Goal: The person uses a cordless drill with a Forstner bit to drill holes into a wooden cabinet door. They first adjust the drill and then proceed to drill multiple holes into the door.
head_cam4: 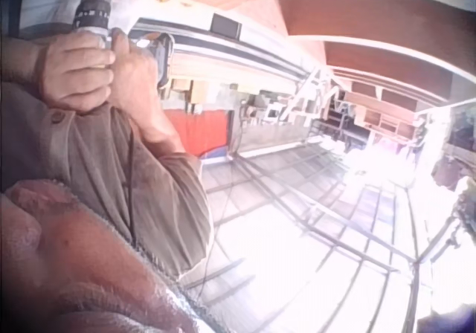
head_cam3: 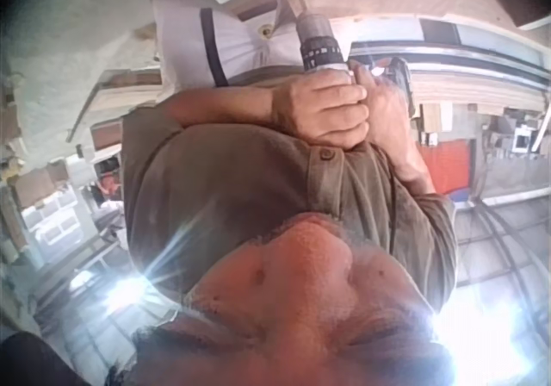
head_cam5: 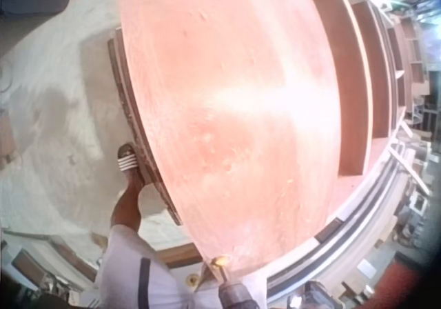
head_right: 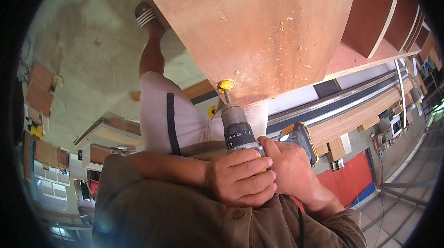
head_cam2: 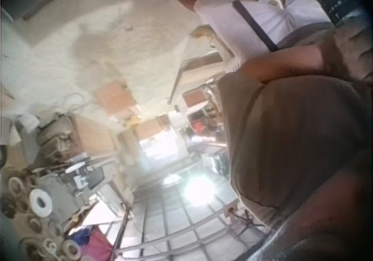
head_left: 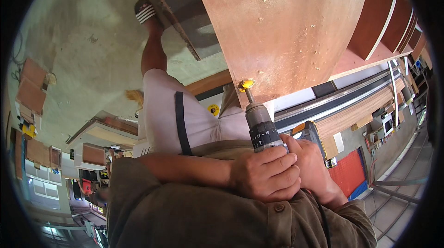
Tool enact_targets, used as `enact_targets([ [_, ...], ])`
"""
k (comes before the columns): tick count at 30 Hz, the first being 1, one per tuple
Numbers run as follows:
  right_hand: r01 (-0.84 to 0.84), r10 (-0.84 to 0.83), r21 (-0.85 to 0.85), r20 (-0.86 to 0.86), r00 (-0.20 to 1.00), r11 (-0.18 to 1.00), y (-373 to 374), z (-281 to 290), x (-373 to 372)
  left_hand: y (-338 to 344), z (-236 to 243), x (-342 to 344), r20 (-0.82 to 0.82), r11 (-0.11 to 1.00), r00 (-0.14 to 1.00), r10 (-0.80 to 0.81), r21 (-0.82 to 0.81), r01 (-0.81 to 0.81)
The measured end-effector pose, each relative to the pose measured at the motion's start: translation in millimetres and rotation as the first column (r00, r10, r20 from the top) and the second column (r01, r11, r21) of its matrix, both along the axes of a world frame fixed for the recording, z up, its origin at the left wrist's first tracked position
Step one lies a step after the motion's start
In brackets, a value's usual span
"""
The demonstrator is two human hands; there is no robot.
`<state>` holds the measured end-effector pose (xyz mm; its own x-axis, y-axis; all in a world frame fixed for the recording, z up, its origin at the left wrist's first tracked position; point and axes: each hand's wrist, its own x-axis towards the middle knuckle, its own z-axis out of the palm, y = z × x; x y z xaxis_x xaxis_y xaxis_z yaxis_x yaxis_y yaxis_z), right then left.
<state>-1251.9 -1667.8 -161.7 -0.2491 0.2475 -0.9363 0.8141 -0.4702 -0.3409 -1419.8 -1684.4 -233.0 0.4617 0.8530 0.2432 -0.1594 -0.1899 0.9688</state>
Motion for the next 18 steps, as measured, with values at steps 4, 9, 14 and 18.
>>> enact_targets([
  [4, 0.030, -0.031, 0.023, 0.028, 0.999, 0.999, -5, 2, -4, 2, -4, -2, 0.019, 1.000, 1.000, -0.003, 0.002, 0.003],
  [9, 0.112, -0.112, 0.000, 0.061, 0.992, 0.994, -27, 6, -7, 8, -3, 0, 0.032, 1.000, 0.999, -0.017, -0.016, 0.017],
  [14, 0.127, -0.130, 0.057, 0.071, 0.989, 0.990, -34, 5, -10, 10, -5, -2, 0.021, 0.997, 0.997, -0.079, 0.000, 0.079],
  [18, 0.128, -0.138, 0.105, 0.095, 0.986, 0.986, -53, 4, -10, 9, -6, 1, 0.005, 0.999, 0.999, -0.050, 0.008, 0.050],
])
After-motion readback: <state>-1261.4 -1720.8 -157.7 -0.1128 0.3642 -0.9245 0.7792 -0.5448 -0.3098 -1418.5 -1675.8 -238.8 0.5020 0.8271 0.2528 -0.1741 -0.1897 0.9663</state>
